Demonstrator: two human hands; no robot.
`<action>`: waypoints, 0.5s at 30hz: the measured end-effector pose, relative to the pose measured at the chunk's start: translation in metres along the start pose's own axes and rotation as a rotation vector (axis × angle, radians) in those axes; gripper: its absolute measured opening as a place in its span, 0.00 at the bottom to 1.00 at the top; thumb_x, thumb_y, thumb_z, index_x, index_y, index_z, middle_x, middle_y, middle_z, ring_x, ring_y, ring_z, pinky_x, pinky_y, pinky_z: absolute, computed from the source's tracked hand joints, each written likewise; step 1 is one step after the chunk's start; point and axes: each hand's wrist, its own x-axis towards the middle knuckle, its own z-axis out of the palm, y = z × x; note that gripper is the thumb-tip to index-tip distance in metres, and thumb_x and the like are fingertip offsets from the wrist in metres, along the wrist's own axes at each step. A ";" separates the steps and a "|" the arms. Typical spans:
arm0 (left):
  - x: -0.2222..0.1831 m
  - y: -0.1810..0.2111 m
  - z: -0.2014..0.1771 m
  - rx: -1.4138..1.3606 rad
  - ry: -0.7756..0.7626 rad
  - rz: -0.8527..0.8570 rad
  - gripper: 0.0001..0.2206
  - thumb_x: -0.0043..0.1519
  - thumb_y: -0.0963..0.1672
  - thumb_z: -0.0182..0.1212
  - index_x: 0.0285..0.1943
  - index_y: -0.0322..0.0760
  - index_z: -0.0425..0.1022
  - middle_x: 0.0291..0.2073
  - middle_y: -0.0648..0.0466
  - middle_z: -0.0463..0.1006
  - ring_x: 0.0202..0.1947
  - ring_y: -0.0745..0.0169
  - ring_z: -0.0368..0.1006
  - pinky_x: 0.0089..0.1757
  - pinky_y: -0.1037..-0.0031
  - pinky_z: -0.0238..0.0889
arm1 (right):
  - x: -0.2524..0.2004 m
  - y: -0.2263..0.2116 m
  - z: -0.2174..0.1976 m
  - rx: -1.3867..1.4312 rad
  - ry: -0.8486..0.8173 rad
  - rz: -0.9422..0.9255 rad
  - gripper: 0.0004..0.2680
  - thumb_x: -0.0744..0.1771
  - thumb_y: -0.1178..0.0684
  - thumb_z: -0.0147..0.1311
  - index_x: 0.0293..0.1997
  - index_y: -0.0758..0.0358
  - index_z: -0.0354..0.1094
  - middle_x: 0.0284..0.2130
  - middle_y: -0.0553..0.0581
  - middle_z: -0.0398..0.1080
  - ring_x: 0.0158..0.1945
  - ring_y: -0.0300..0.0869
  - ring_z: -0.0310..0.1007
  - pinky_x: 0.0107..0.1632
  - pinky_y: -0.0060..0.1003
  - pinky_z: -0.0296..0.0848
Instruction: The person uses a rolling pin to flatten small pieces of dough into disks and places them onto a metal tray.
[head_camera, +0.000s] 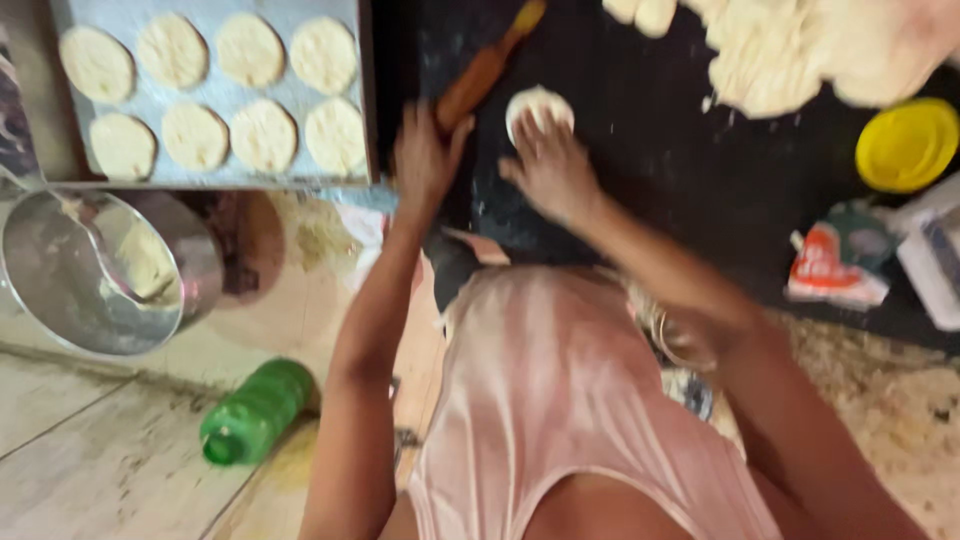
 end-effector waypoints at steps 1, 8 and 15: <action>0.017 0.002 0.001 -0.023 -0.040 0.029 0.26 0.68 0.59 0.64 0.51 0.34 0.72 0.46 0.45 0.74 0.46 0.40 0.75 0.43 0.54 0.71 | 0.013 0.018 0.002 0.034 -0.259 0.084 0.22 0.68 0.46 0.53 0.68 0.68 0.61 0.54 0.66 0.71 0.55 0.59 0.72 0.52 0.55 0.72; 0.039 0.003 -0.003 0.023 -0.032 0.756 0.28 0.62 0.59 0.67 0.52 0.33 0.72 0.42 0.47 0.73 0.43 0.46 0.74 0.39 0.60 0.71 | -0.012 0.080 0.015 0.327 0.291 0.293 0.05 0.71 0.61 0.56 0.51 0.61 0.74 0.42 0.58 0.78 0.41 0.52 0.80 0.44 0.45 0.79; 0.068 0.021 -0.012 0.079 -0.186 0.533 0.31 0.60 0.63 0.63 0.57 0.37 0.73 0.56 0.40 0.69 0.43 0.39 0.73 0.41 0.54 0.69 | 0.004 0.095 0.061 0.304 0.138 0.467 0.05 0.71 0.57 0.54 0.52 0.59 0.72 0.35 0.63 0.78 0.38 0.56 0.79 0.40 0.51 0.76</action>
